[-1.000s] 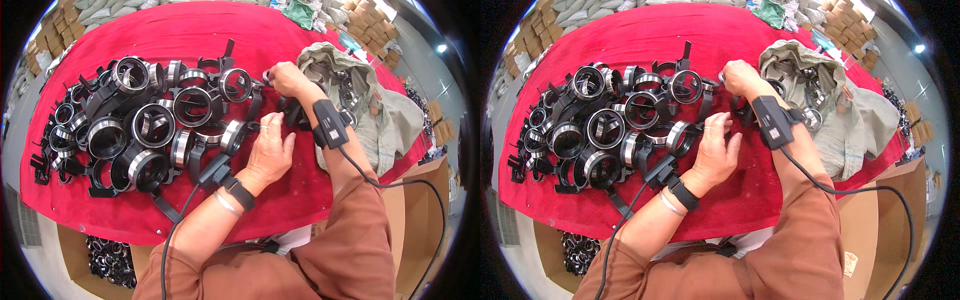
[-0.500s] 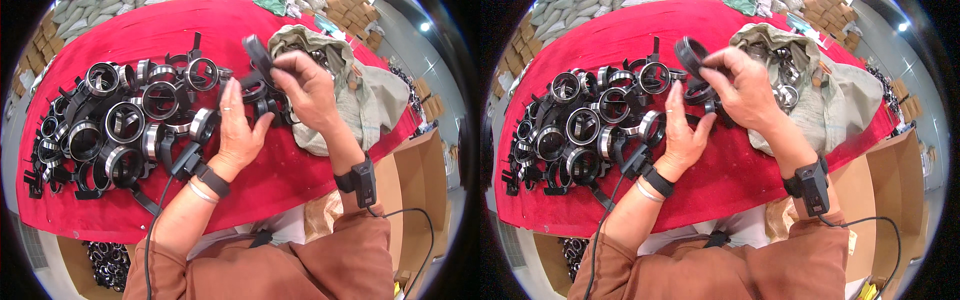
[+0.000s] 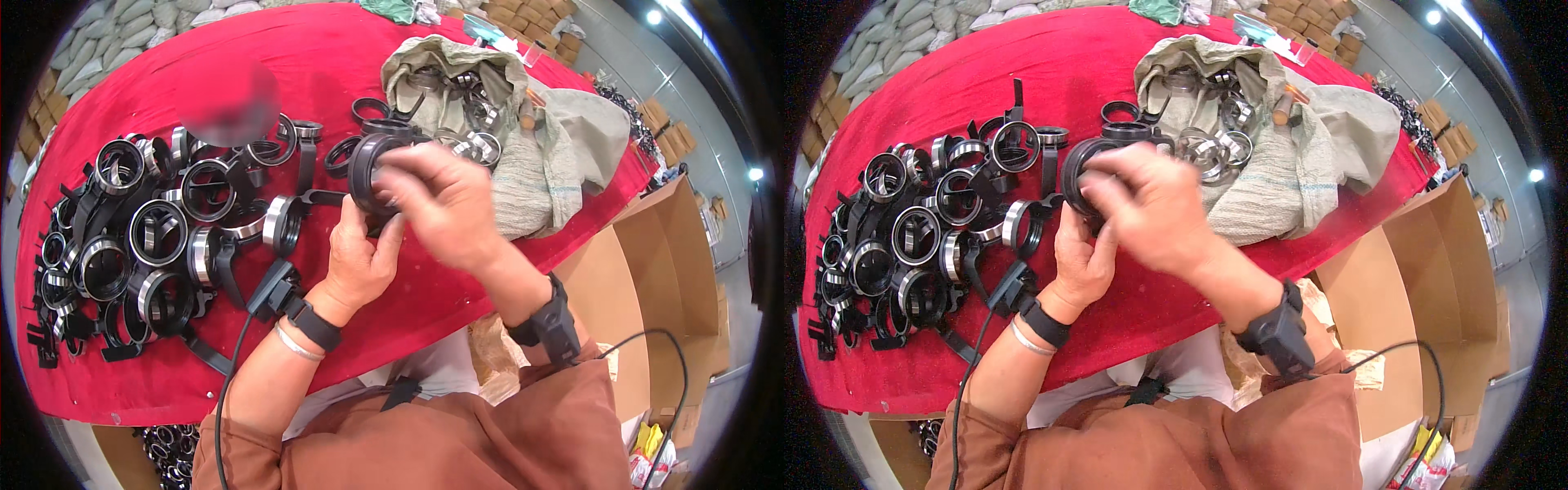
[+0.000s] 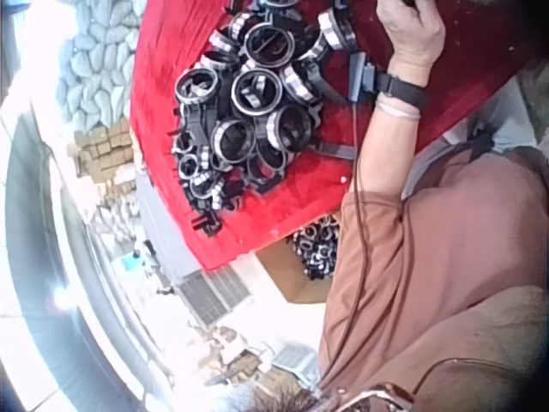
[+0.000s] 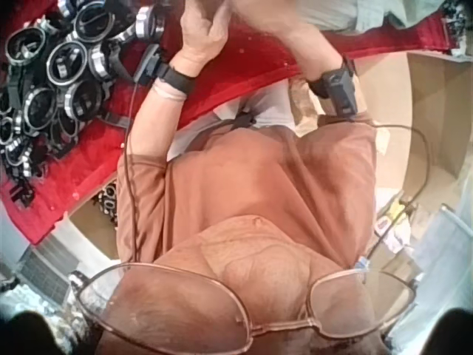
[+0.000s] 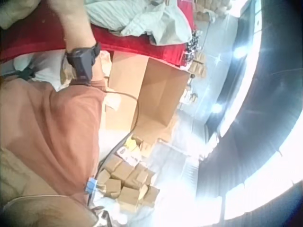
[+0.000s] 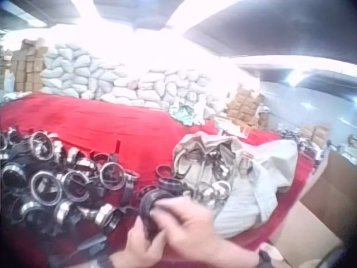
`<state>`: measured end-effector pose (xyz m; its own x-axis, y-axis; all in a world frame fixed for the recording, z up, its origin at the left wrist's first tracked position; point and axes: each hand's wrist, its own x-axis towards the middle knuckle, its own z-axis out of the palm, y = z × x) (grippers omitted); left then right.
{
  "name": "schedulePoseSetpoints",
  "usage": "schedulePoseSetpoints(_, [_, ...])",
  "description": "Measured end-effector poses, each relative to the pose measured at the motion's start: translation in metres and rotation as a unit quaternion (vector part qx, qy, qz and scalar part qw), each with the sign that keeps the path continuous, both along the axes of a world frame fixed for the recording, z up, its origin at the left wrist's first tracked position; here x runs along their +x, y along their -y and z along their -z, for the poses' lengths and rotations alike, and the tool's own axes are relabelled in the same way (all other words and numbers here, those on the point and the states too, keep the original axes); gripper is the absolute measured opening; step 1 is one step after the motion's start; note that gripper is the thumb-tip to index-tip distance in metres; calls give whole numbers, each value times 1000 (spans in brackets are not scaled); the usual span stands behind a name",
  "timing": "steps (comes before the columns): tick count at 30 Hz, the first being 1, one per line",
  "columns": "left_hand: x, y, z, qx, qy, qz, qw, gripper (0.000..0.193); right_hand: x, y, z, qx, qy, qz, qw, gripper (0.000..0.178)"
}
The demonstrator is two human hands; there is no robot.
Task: The recorder is manually assembling metal rings onto black circular plastic components on a table.
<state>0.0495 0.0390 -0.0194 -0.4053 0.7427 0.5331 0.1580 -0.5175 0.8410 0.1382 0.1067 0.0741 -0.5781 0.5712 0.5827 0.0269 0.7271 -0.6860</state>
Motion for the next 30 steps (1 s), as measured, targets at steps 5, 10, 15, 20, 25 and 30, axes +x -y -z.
schedulePoseSetpoints(5, [7, -4, -13, 11, 129, 93, 987, 34, 58, -127, 21, 384, 186, 257, 867, 25])
schedulePoseSetpoints(10, [6, -3, -9, -3, 92, 76, 993, 42, 66, -162, 22, 284, 230, 145, 920, 20])
schedulePoseSetpoints(15, [2, -5, -16, -58, 226, 44, 971, 38, 64, -118, -10, -182, 178, 169, 952, 14])
schedulePoseSetpoints(20, [1, -7, -17, -41, 258, 77, 962, 26, 65, -73, 3, -211, 39, 130, 968, 12])
schedulePoseSetpoints(25, [5, -4, -19, -43, 277, 105, 954, 24, 68, -47, 20, -176, -37, 52, 982, 10])
schedulePoseSetpoints(30, [1, -3, -20, -76, 292, 197, 933, 23, 70, -28, 31, -203, -77, -42, 975, 15])
